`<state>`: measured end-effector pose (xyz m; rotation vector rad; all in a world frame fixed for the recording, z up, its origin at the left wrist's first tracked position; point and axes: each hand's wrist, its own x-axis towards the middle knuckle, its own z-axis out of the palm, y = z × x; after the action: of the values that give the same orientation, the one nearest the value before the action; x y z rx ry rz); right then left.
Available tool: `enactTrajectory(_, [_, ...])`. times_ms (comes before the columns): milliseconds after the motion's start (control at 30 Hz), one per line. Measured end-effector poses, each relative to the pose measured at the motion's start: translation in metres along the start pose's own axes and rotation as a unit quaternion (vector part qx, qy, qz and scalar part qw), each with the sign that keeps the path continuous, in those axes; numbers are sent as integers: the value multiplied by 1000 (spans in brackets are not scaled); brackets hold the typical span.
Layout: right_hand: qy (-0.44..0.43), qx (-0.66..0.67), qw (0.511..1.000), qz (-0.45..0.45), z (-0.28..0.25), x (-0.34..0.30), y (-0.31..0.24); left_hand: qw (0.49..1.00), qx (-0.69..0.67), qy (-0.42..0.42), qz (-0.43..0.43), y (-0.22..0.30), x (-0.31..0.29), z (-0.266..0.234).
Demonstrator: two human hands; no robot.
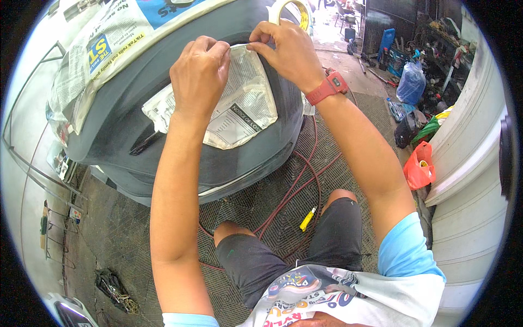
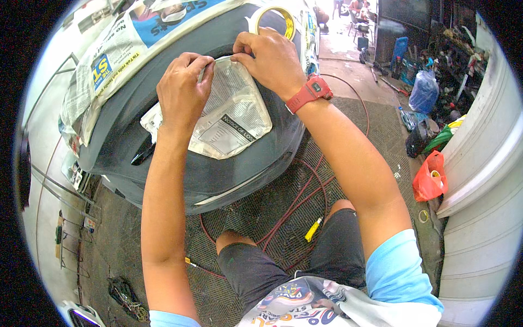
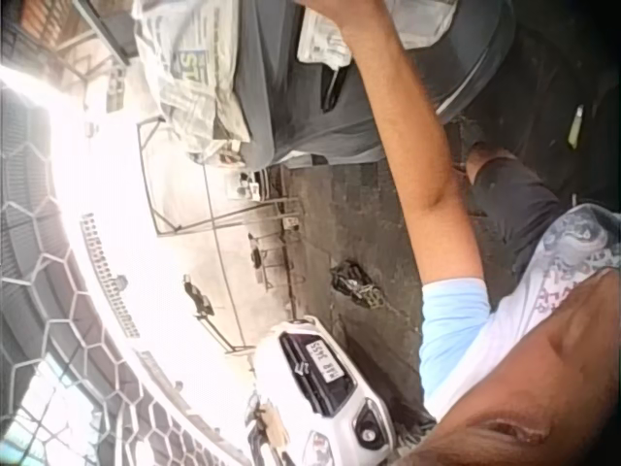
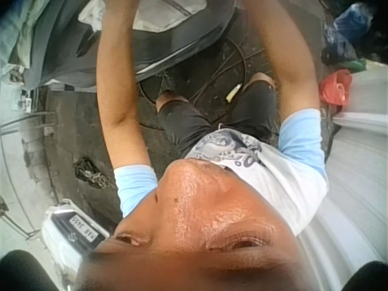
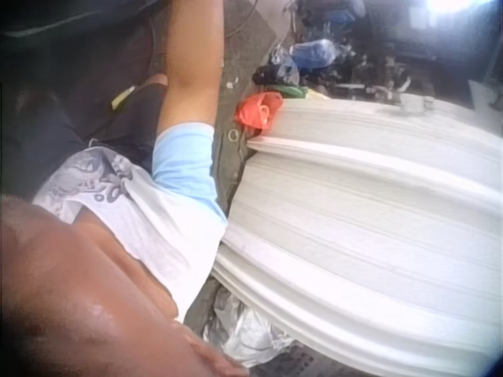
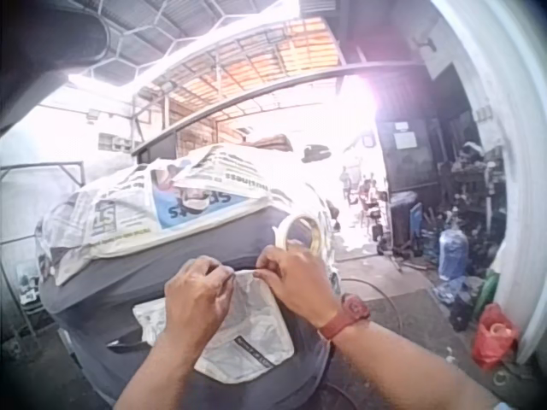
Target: The person applies masking tape to a car bumper to secure a newspaper covering a specific area. They use a yellow utility knife to trim the tape and smooth it down with their fingers to ensure a tight seal around the edges of the newspaper.
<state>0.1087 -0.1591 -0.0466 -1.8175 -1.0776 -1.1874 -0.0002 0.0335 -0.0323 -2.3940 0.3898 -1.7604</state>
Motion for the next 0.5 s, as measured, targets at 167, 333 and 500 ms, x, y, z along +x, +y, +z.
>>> enactTrajectory(167, [-19, -20, 1000, -8, -7, 0, -5, 997, 51, -53, 26, -4, 3, 0])
enactTrajectory(333, [-2, -27, 999, -40, -13, 1, -11, 995, 53, -68, 59, -10, 6, 0])
enactTrajectory(500, [-17, -61, 995, -79, -11, 10, -10, 991, 61, -78, 92, -16, 12, -2])
